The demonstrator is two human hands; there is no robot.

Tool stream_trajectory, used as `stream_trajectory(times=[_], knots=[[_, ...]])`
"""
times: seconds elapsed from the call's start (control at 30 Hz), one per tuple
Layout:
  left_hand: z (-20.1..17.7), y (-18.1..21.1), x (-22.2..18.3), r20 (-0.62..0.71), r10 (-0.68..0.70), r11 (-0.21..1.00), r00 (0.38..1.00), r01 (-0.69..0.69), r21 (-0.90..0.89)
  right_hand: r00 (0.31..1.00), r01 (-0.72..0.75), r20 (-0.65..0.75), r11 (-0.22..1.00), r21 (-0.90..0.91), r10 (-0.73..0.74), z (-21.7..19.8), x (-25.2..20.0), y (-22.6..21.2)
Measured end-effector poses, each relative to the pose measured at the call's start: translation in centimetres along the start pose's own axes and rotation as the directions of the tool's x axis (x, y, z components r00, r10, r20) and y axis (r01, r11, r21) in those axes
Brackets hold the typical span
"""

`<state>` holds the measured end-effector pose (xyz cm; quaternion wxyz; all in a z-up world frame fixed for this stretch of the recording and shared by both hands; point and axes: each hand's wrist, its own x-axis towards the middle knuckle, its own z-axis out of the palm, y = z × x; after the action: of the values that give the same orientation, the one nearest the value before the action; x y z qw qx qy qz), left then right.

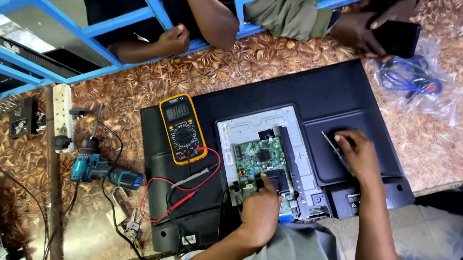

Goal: Diagnosing a television circuit board by inspecting components and using a multimeter.

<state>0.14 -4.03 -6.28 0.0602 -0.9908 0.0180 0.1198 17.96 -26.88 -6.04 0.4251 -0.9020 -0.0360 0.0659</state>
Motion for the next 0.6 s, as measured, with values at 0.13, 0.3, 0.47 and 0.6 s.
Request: stream_trajectory(times=[0.13, 0.3, 0.47, 0.6], knots=[[-1.3, -0.3, -0.1, 0.056, -0.01, 0.995, 0.998, 0.015, -0.097, 1.0, 0.003, -0.003, 1.0, 0.017, -0.003, 0.1, 0.0, -0.1], [-5.0, -0.8, -0.7, 0.346, 0.054, 0.979, 0.937, 0.019, -0.204, 1.0, -0.017, 0.001, 1.0, -0.003, 0.017, 0.1, 0.1, 0.3], [-6.0, -1.0, -0.7, 0.363, 0.039, 0.966, 0.931, 0.058, -0.253, 1.0, -0.014, -0.002, 1.0, 0.008, 0.014, 0.2, 0.4, 0.4], [-5.3, -0.8, -0.7, 0.342, 0.033, 0.958, 0.939, 0.068, -0.278, 1.0, 0.014, -0.011, 1.0, -0.012, -0.014, 0.3, 0.3, 1.0]])
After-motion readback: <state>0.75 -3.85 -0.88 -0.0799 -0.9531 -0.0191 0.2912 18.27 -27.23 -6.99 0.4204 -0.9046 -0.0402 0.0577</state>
